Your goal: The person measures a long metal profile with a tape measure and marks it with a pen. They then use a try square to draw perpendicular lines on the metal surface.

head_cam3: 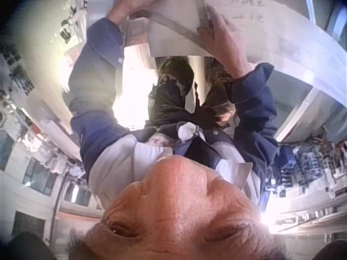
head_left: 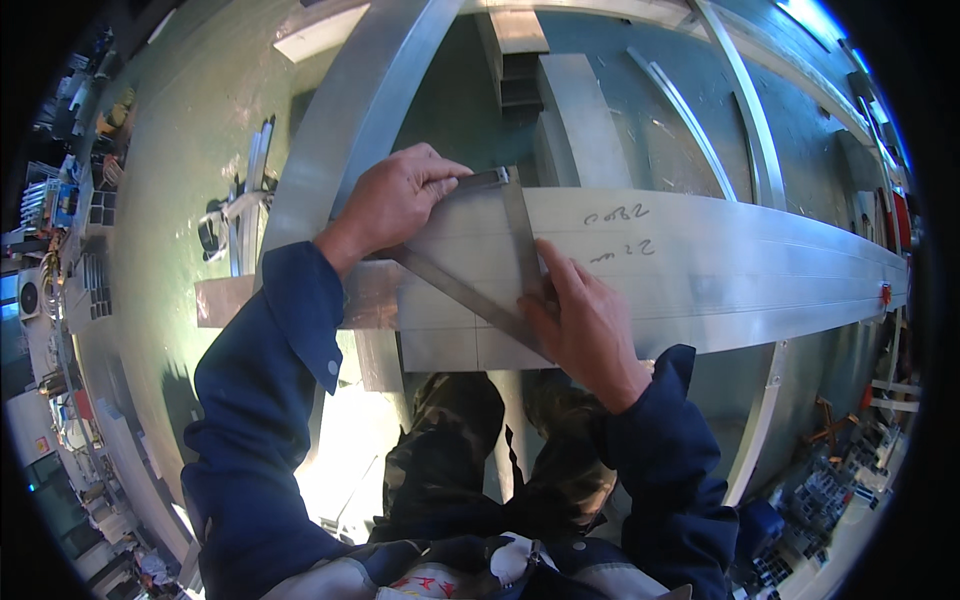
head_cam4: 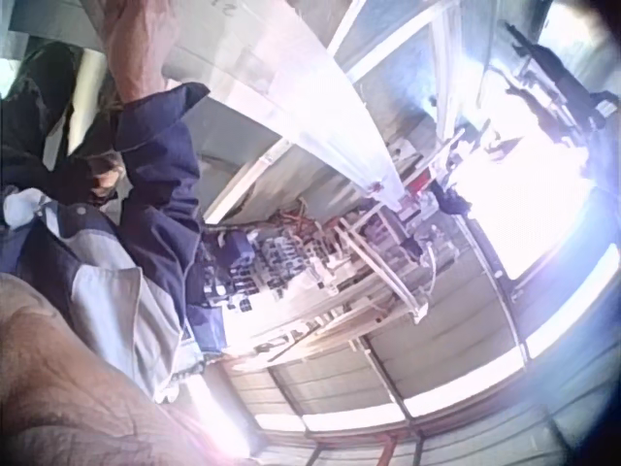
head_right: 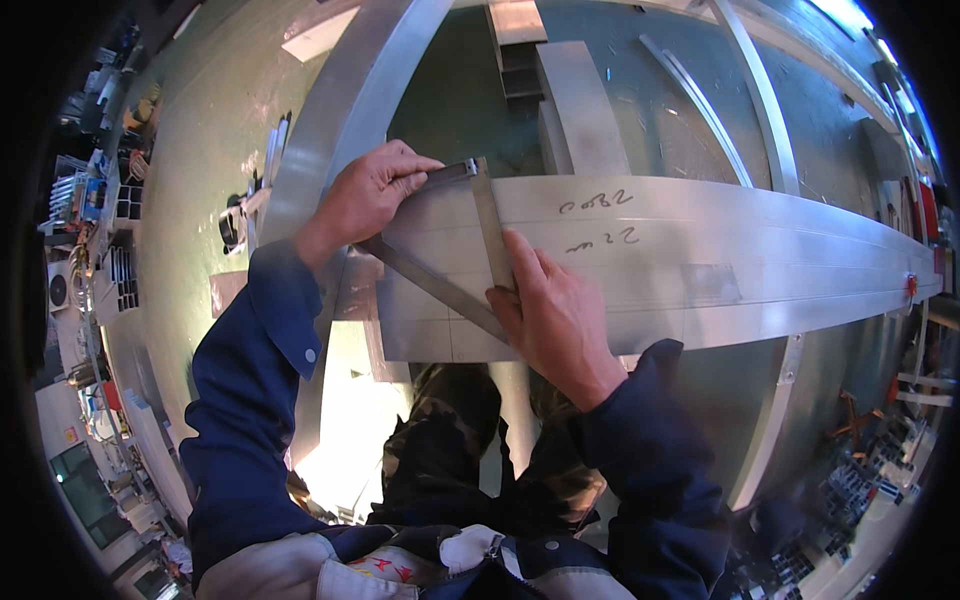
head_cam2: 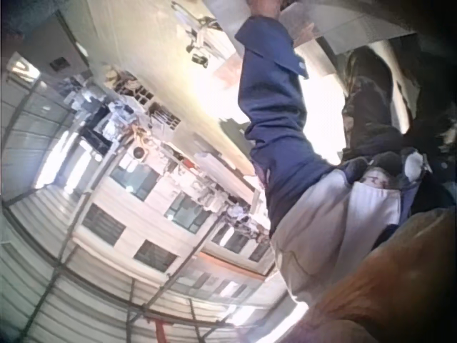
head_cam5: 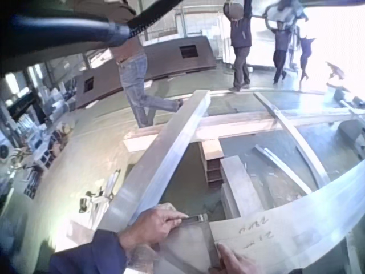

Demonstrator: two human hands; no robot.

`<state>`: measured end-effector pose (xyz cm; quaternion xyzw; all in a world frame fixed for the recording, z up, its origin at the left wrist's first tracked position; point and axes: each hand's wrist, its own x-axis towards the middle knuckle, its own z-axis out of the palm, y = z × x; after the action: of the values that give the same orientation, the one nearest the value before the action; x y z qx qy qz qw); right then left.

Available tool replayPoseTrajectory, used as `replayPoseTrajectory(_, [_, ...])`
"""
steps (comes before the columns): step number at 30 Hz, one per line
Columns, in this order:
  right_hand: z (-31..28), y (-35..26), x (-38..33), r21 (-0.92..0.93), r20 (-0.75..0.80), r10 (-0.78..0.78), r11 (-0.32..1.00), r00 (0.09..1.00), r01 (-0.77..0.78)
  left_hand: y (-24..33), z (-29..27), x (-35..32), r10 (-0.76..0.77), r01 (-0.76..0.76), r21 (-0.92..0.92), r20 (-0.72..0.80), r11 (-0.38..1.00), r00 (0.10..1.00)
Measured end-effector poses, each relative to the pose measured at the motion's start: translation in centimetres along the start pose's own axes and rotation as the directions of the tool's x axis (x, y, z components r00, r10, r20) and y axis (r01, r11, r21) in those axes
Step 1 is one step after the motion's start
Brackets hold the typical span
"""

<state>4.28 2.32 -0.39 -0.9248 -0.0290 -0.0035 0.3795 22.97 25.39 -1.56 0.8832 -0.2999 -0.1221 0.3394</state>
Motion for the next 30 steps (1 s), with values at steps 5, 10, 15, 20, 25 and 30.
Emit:
replayPoseTrajectory(5, [0.4, -0.3, 0.3, -0.18, -0.017, -0.059, 0.982, 0.998, 0.055, -1.2, -2.3, -1.6, 0.211, -0.161, 0.269, -0.171, 0.95, 0.962])
replayPoseTrajectory(10, [1.1, 0.5, 0.0, -0.161, -0.131, -0.075, 0.986, 0.989, 0.053, -2.8, -5.0, -10.4, 0.169, 0.028, 0.704, -0.208, 0.709, 0.963])
replayPoseTrajectory(15, [1.6, 0.8, 0.2, -0.199, -0.189, -0.134, 0.975, 0.973, 0.095, -6.2, -5.5, -13.4, -0.091, 0.234, 0.567, -0.268, 0.79, 0.959])
replayPoseTrajectory(20, [2.0, 0.2, 0.9, -0.284, -0.139, -0.074, 0.958, 0.987, 0.032, -7.9, -7.5, -13.7, -0.127, 0.258, 0.495, -0.282, 0.83, 0.951])
replayPoseTrajectory(25, [3.3, -1.2, 1.2, -0.315, -0.123, -0.05, 0.949, 0.991, 0.009, -11.1, -10.5, -14.1, -0.13, 0.264, 0.533, -0.275, 0.804, 0.953])
replayPoseTrajectory(30, [3.7, -1.6, 2.0, -0.368, -0.172, -0.102, 0.929, 0.98, 0.032, -9.6, -9.8, -14.4, 0.04, 0.181, 0.647, -0.312, 0.741, 0.949])
